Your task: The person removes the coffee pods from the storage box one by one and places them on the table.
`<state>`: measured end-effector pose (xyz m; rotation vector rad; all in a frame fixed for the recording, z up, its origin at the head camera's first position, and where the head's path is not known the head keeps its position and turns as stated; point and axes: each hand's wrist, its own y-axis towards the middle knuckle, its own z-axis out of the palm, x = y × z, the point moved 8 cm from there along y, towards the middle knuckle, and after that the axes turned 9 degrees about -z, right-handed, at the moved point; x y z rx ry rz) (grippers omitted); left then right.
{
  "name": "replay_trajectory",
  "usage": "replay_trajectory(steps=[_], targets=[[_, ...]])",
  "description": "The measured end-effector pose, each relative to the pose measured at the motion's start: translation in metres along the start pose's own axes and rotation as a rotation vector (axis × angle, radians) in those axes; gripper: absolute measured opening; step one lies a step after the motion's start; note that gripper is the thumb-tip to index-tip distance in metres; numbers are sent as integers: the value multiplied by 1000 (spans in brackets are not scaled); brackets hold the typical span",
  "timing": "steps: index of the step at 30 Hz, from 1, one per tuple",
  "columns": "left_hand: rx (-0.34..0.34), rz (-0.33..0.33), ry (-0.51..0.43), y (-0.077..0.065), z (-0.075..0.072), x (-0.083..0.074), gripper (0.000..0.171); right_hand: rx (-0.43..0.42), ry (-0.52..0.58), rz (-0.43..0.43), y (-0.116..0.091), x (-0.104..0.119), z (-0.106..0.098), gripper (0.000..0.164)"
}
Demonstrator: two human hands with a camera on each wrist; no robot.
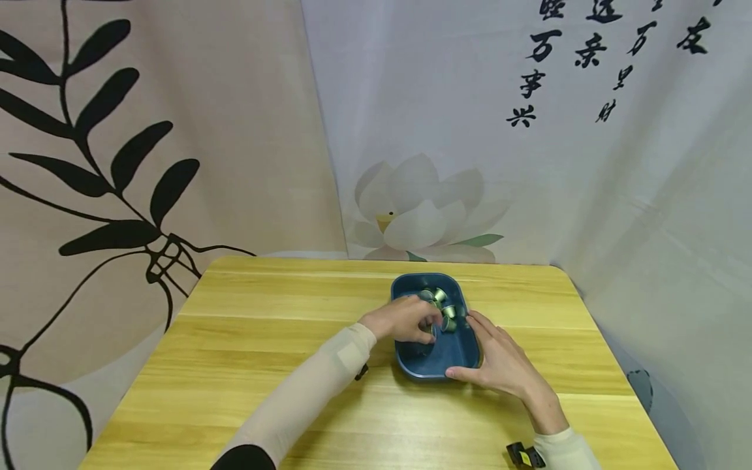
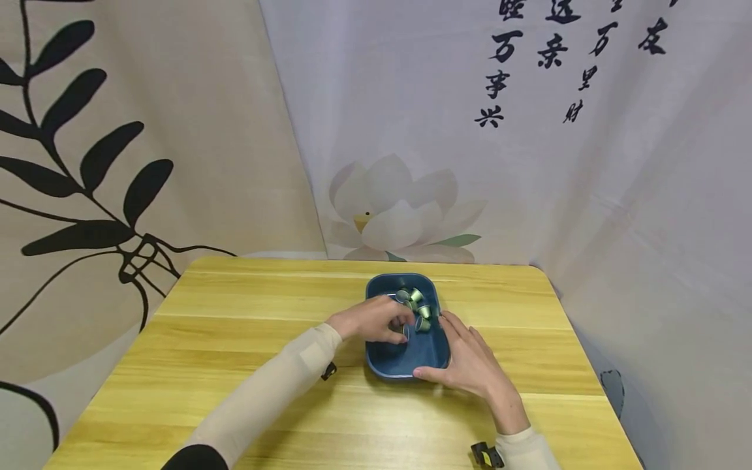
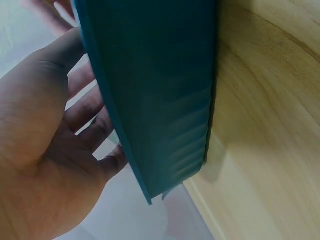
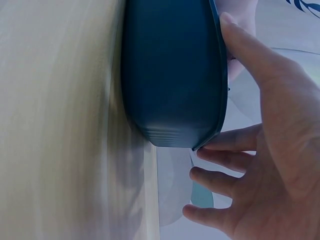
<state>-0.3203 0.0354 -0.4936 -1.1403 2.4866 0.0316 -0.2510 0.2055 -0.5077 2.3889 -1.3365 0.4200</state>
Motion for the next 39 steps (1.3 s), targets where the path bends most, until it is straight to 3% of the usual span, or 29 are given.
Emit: replay_trajectory(steps=[11,27,39], targets=[[-74,70,-111,-21,-19,2,34,-1,-3,4,0,0,-1,124],[-196,20,-185,-58,-40,23,36,-14,-7,3,0,-1,-1,122],[-307,-9,-245,-85,-51,49,36,-9,-3,5,0,-2,0,125]])
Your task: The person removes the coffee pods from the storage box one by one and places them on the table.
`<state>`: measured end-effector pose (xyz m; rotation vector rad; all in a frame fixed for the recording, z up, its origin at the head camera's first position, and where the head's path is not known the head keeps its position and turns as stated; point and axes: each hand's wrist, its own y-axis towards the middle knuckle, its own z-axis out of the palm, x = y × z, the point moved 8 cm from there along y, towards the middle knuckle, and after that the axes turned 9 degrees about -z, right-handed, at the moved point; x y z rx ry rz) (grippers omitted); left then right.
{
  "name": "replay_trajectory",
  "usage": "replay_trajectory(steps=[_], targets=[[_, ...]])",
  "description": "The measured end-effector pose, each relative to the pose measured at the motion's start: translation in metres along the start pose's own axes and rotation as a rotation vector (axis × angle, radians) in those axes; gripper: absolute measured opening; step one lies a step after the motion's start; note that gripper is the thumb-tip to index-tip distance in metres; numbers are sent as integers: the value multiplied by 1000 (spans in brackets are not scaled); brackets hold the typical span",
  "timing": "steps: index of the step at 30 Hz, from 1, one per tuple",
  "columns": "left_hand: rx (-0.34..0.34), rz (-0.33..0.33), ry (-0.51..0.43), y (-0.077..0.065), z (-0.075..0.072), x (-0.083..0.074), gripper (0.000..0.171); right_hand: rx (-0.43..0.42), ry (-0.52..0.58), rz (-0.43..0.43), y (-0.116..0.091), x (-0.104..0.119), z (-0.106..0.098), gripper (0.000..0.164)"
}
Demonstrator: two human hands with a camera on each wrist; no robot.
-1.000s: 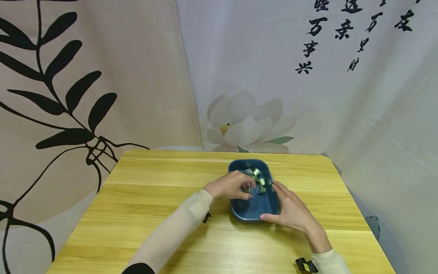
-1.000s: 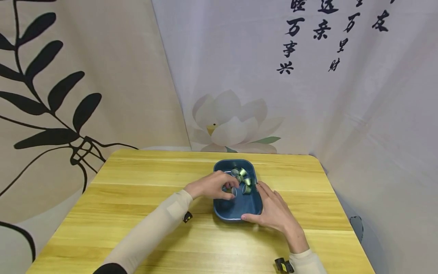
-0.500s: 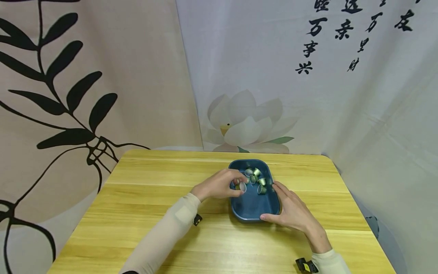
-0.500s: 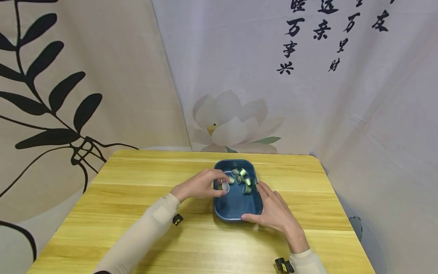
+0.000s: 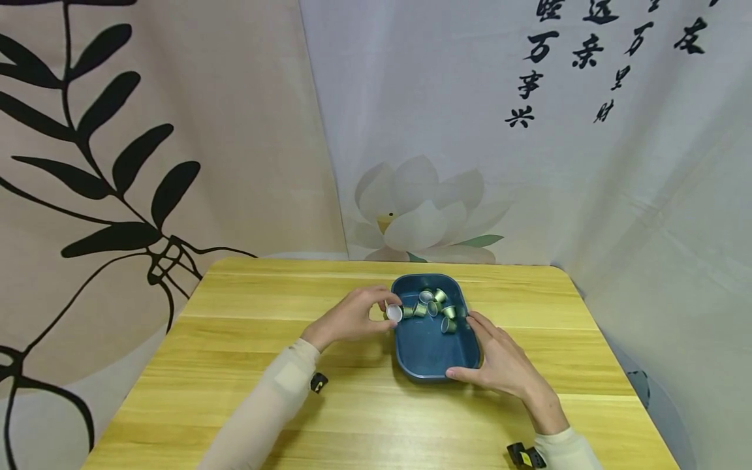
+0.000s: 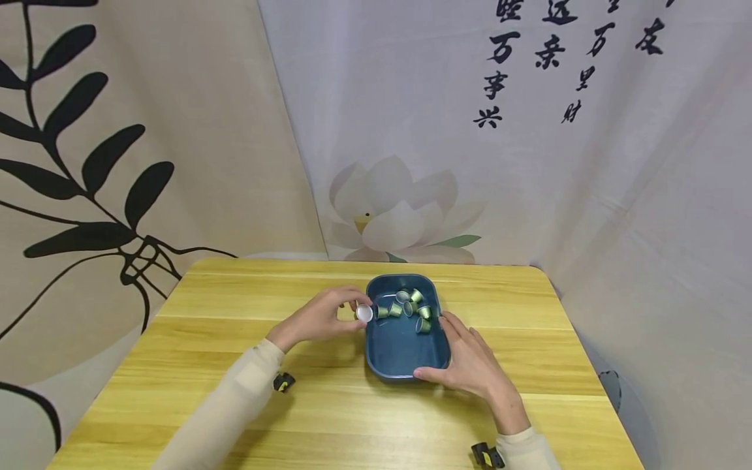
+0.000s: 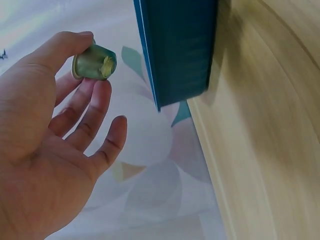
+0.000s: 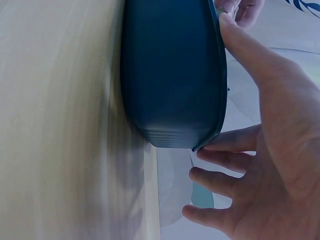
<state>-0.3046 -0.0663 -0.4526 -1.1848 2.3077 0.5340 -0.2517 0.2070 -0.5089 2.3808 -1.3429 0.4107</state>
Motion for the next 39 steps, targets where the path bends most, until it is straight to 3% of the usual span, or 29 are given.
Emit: replay_trajectory(steps=[6,16,25,39], targets=[[-58,-19,-20,-10,-12,14,34,-4,-2,-14,0,2,-1,125],[-77,-99,-80,-26,-22,41,35,-2,-5,-6,0,0,-1,125],[-77,-130,-101,-32,-20,54,36,-4,0,-11,-1,1,0,125],[-73,-139,-141,-29,-11,65,37,-8,-1,-8,-1,0,0,125]])
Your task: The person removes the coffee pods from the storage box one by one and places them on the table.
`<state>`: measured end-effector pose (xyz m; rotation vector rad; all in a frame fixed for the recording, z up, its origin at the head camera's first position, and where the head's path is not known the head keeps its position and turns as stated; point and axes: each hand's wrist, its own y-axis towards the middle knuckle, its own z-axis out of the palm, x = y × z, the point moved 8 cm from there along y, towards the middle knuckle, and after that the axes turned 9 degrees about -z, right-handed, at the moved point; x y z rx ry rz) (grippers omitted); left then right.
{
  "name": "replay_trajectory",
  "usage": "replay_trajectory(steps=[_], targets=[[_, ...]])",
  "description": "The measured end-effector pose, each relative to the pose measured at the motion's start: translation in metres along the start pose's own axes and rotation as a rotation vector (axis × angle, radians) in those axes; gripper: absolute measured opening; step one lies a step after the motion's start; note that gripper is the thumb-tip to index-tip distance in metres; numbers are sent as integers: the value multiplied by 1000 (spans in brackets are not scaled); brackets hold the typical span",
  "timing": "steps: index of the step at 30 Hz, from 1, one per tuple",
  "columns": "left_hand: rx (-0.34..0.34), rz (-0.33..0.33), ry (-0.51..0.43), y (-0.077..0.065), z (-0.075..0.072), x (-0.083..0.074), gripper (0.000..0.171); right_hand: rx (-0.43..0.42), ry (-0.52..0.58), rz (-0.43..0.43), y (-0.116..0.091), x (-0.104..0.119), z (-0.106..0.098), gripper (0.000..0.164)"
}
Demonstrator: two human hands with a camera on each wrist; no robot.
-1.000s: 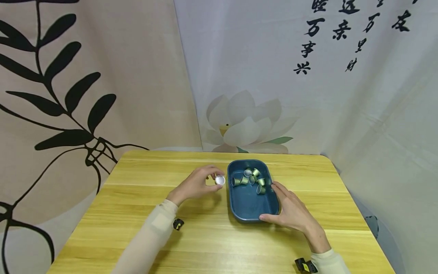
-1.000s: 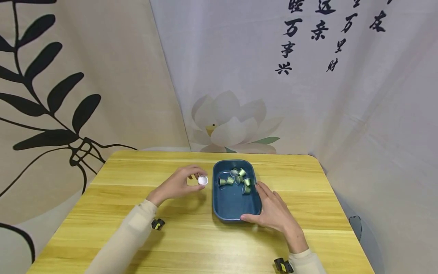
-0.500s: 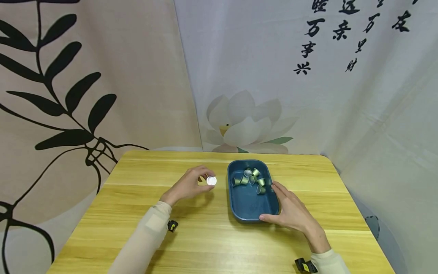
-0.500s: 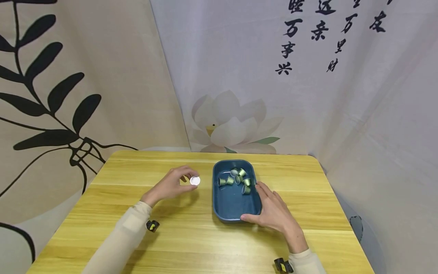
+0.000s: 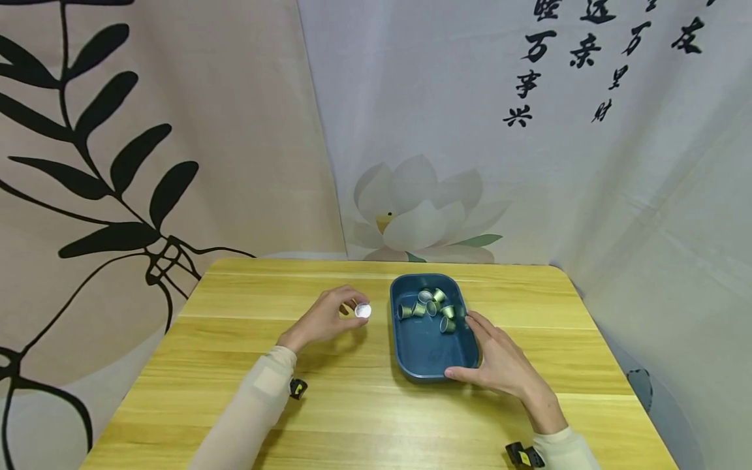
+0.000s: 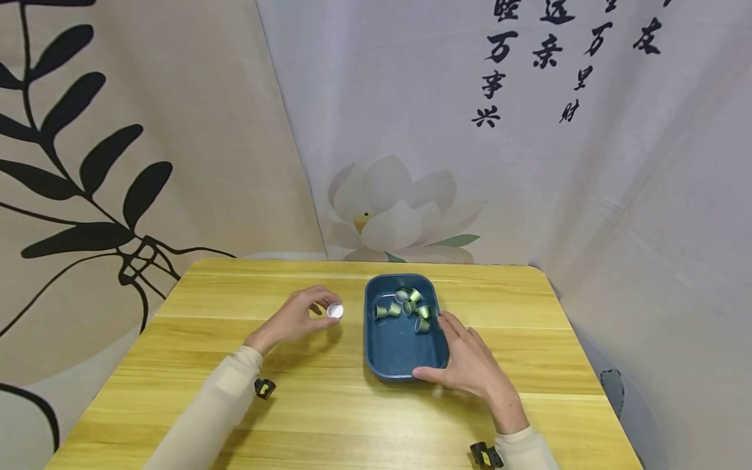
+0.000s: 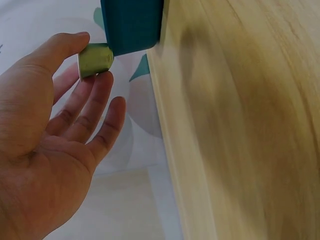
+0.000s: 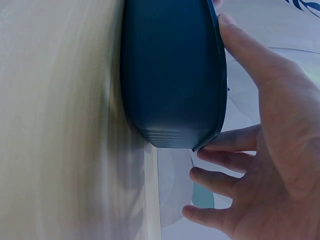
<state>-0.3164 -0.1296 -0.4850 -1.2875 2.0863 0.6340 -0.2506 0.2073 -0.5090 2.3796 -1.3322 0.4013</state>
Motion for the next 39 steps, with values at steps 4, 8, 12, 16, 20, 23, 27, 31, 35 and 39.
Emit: replay_trajectory(steps=[4,8,12,16,20,23,27,31,35,39], targets=[[7,-16,-7,1,3,4,35,3,2,3,0,0,0,125],[13,-21,-6,3,8,8,33,1,3,1,0,0,0,125],[24,-32,-9,4,13,12,32,-2,-2,-2,1,0,-1,125],[36,-40,-19,6,18,15,31,-1,-2,-2,1,0,-1,125],[55,-48,-41,7,23,18,29,-4,4,-3,2,1,0,125],[67,-54,-48,8,26,21,29,-5,9,0,1,1,0,125],[77,-67,-51,9,29,23,29,0,9,7,0,1,0,125],[82,-72,-40,9,31,25,29,-1,0,3,0,1,0,125],[87,-71,-24,9,33,25,30,-1,0,2,0,0,1,124],[86,-69,-17,9,34,23,29,2,5,5,0,-1,1,124]])
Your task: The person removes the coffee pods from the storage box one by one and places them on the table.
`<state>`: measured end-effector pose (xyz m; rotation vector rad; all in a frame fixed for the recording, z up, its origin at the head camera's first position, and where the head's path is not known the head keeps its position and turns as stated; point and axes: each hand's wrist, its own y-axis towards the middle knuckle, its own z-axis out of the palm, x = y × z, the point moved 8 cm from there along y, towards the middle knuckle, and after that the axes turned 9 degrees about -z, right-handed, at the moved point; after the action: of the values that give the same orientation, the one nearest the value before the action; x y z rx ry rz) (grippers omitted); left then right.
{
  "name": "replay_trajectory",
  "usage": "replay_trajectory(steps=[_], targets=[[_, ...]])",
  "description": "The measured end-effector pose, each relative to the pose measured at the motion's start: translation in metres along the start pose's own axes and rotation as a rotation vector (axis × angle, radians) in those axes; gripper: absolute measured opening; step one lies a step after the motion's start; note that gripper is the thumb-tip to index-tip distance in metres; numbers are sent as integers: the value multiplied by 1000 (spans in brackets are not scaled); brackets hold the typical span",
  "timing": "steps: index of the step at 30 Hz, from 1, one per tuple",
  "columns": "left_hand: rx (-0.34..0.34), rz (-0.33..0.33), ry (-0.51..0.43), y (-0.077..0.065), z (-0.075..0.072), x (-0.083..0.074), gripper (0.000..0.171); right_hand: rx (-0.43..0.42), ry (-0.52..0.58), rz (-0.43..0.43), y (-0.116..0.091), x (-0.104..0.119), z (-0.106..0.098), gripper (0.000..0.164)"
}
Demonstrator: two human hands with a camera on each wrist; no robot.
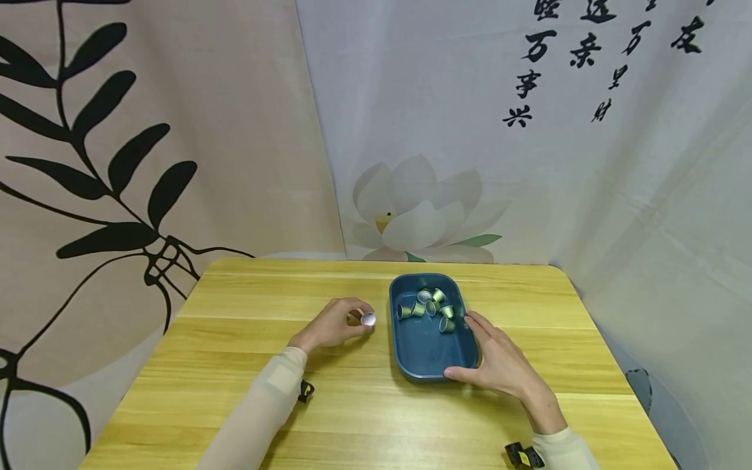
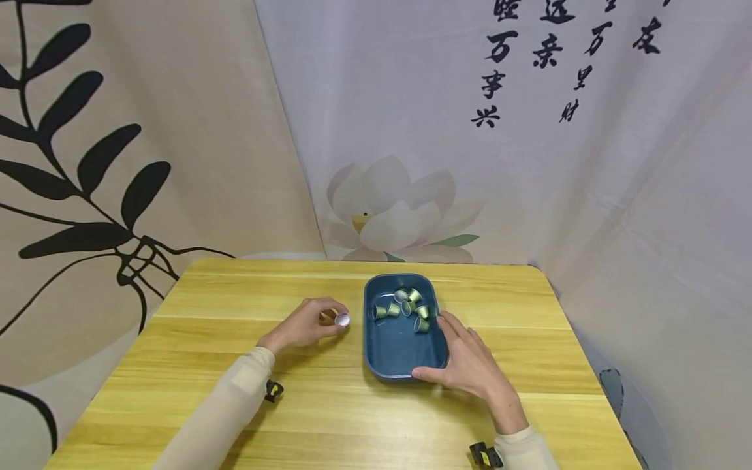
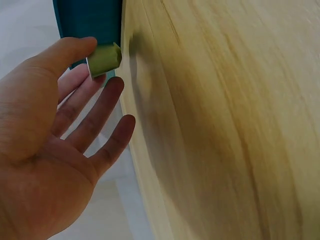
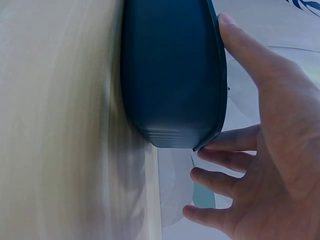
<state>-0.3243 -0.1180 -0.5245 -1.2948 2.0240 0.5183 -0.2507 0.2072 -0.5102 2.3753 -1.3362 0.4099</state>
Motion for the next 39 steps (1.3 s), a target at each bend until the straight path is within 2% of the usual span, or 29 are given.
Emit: replay_trajectory(steps=[39], targets=[[37,-21,-10,6,8,5,35,-6,11,6,0,-1,0,125]])
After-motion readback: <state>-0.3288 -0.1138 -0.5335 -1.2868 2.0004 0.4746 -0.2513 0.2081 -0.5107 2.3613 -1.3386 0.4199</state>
